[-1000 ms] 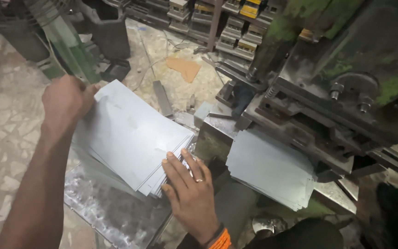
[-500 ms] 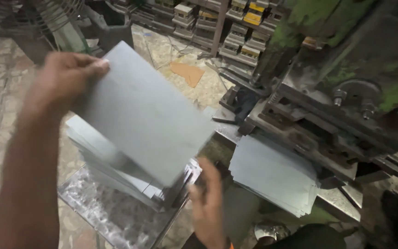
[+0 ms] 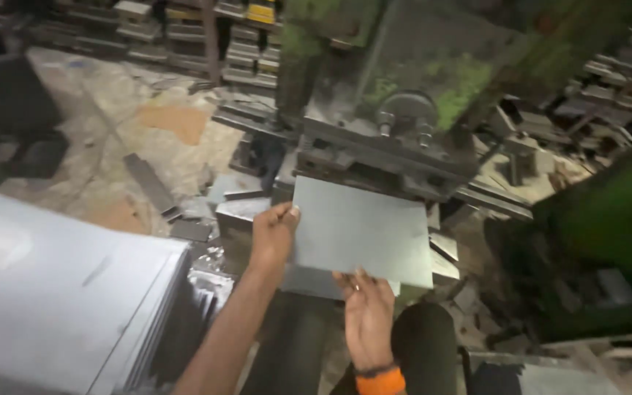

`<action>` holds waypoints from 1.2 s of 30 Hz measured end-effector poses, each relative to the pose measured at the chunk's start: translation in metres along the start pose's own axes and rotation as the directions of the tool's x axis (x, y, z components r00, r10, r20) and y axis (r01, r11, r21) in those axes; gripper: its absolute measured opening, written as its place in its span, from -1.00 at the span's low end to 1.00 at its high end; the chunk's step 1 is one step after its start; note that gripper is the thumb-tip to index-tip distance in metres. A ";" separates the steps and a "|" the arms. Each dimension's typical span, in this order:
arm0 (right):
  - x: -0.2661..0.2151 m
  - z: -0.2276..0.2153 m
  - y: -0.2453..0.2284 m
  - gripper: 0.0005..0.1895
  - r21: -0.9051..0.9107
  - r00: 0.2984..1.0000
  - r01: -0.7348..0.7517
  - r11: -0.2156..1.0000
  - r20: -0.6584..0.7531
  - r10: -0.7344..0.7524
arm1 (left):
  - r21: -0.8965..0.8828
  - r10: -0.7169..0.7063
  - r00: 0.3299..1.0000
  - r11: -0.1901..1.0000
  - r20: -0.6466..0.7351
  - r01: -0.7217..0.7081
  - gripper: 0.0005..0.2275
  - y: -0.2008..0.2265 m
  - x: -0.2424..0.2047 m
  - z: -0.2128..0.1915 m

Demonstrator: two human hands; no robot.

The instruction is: Placing metal sheets into a stamping press and stacking the processed pieces.

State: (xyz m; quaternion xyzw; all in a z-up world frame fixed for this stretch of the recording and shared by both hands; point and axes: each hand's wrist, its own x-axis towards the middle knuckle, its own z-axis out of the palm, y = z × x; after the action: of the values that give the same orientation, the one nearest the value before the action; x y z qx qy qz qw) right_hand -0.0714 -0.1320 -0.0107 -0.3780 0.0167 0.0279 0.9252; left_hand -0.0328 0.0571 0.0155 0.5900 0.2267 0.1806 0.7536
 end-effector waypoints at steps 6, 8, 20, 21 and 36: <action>0.060 0.007 -0.001 -0.74 0.061 1.000 0.014 0.998 -0.012 -0.013 | -0.163 -0.328 0.943 0.929 0.052 0.332 -0.69 0.010 0.027 0.014; 0.071 0.017 -0.006 -0.63 0.030 0.994 0.001 1.000 -0.109 0.002 | -0.225 -0.393 0.918 0.890 0.062 0.396 -0.62 0.004 0.026 0.016; 0.084 0.027 0.014 -0.77 0.017 0.970 0.070 0.997 -0.234 -0.064 | -0.516 -0.264 0.955 0.804 0.134 0.294 -0.78 -0.022 0.024 0.012; 0.094 0.031 0.011 -0.86 -0.049 0.968 -0.022 0.999 -0.252 0.009 | -0.570 -0.276 0.948 0.759 0.158 0.316 -0.74 -0.038 0.041 0.010; 0.244 0.027 0.058 -0.88 -0.396 0.876 -0.110 0.912 -0.472 -0.100 | -0.218 -0.227 0.952 0.938 0.207 0.271 -0.82 -0.096 -0.006 0.039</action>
State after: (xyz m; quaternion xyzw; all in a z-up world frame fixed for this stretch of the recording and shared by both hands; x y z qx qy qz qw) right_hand 0.1685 -0.0618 -0.0444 -0.5587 0.2415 -0.0618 0.7910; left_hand -0.0153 -0.0008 -0.0691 0.4731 0.2072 0.0563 0.8544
